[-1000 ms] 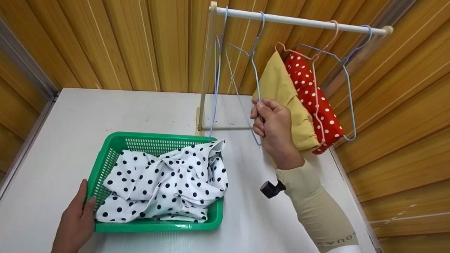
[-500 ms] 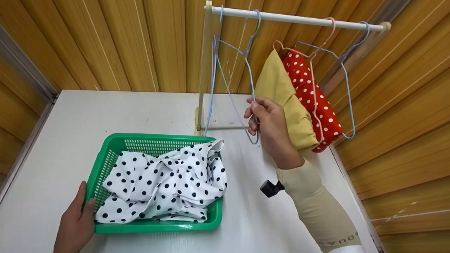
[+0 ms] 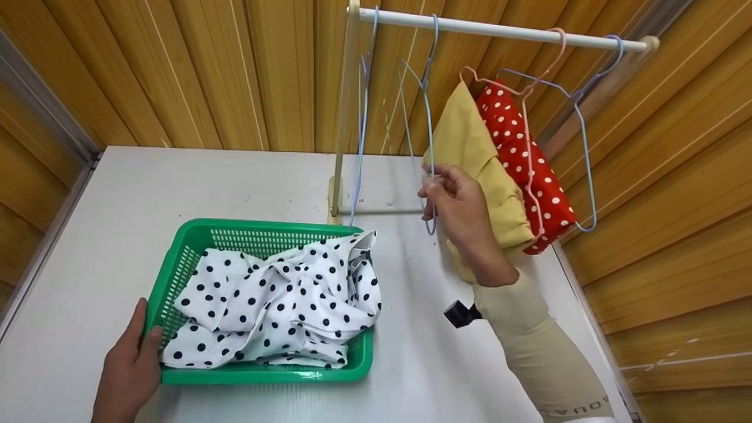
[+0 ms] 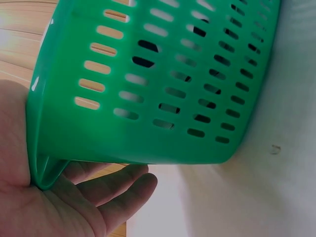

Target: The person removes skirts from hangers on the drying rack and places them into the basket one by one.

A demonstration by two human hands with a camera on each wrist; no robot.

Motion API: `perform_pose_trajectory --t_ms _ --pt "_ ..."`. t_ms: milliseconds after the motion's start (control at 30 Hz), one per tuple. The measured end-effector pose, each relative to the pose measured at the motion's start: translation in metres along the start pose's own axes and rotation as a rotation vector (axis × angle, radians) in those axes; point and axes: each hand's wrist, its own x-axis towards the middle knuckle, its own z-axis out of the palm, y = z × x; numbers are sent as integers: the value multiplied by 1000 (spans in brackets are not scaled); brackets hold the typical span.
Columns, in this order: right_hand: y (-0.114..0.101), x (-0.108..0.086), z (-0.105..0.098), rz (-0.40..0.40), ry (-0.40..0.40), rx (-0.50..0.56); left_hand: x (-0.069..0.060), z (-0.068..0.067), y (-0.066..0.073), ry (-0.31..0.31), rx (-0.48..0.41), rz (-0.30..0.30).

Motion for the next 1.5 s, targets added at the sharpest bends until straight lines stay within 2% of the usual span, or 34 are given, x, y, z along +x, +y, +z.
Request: perform_pose_trajectory --t_ms 133,333,433,533,633,733,833,1033,1200,1333,1500 --pt "2 -1 -5 2 6 -87 0 1 0 9 -8 2" --pt "-1 -7 -26 -41 37 -357 0 0 1 22 -13 18" --pt "-1 -10 -45 -115 152 -430 0 1 1 25 -12 17" --pt "3 -10 -66 -182 316 -477 -2 1 0 22 -5 3" --pt "12 -7 -87 -194 450 -533 -2 0 0 24 -5 -5" --pt "21 -2 -104 -145 497 -573 -2 0 1 26 -6 3" --pt "31 3 -114 -71 468 -604 -1 0 2 25 -7 10" --pt "45 11 -121 61 381 -563 0 1 -1 19 -14 25" --pt "52 19 -126 154 331 -395 0 2 -2 27 -18 41" --pt "54 21 -127 155 328 -283 0 2 -3 27 -19 42" --pt "55 20 -125 81 359 -222 -2 1 -4 14 -21 24"
